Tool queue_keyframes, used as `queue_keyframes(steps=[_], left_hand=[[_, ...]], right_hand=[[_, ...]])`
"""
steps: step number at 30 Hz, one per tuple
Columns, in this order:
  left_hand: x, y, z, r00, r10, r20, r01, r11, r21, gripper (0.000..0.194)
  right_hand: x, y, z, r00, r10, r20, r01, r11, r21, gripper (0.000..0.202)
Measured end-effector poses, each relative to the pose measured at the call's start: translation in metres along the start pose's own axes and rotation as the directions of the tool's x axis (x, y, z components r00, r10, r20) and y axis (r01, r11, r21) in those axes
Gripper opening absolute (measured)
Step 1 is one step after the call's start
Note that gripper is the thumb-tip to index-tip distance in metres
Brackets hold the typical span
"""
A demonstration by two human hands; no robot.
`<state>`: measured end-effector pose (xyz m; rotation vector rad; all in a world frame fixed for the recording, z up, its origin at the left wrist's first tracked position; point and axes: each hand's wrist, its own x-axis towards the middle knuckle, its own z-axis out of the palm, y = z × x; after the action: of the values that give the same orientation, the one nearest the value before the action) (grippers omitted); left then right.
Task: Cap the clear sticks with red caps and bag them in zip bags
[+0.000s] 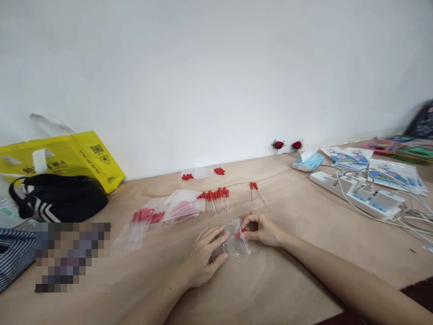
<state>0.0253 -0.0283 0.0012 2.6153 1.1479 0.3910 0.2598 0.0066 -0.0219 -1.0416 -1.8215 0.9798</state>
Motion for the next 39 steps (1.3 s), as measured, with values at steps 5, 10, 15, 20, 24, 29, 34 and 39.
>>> queue_keyframes(steps=[5,10,15,20,24,29,34,39], left_hand=[[0.000,0.001,0.000,1.000,0.000,-0.013,0.000,1.000,-0.006,0.047],[-0.001,0.002,-0.003,0.999,-0.020,-0.049,0.019,0.999,-0.037,0.048],[-0.005,-0.003,-0.010,0.994,-0.052,-0.093,0.039,0.989,-0.141,0.036],[-0.007,-0.006,-0.011,0.997,-0.051,-0.061,0.041,0.987,-0.153,0.031],[-0.006,-0.005,-0.009,0.997,-0.032,-0.072,0.021,0.989,-0.145,0.031],[-0.006,-0.006,-0.009,0.996,-0.024,-0.083,0.012,0.991,-0.135,0.031],[-0.004,-0.005,-0.009,0.998,-0.026,-0.059,0.018,0.992,-0.128,0.032],[-0.004,-0.006,-0.007,0.998,-0.031,-0.058,0.023,0.991,-0.134,0.032]], right_hand=[[-0.002,-0.010,0.013,0.994,0.076,0.080,-0.091,0.976,0.200,0.034],[0.001,-0.009,0.016,0.976,0.181,0.120,-0.212,0.915,0.344,0.041],[0.005,0.000,0.001,0.971,0.227,0.074,-0.238,0.914,0.328,0.044],[0.004,0.001,-0.003,0.986,0.145,0.084,-0.162,0.957,0.242,0.029],[0.003,-0.001,-0.001,0.986,0.088,0.143,-0.112,0.980,0.164,0.016],[0.002,0.000,0.000,0.988,0.002,0.156,-0.004,1.000,0.011,0.020],[0.001,0.004,0.006,0.997,-0.018,0.078,0.023,0.998,-0.063,0.021],[0.004,0.008,0.011,0.973,0.205,0.102,-0.220,0.960,0.174,0.031]])
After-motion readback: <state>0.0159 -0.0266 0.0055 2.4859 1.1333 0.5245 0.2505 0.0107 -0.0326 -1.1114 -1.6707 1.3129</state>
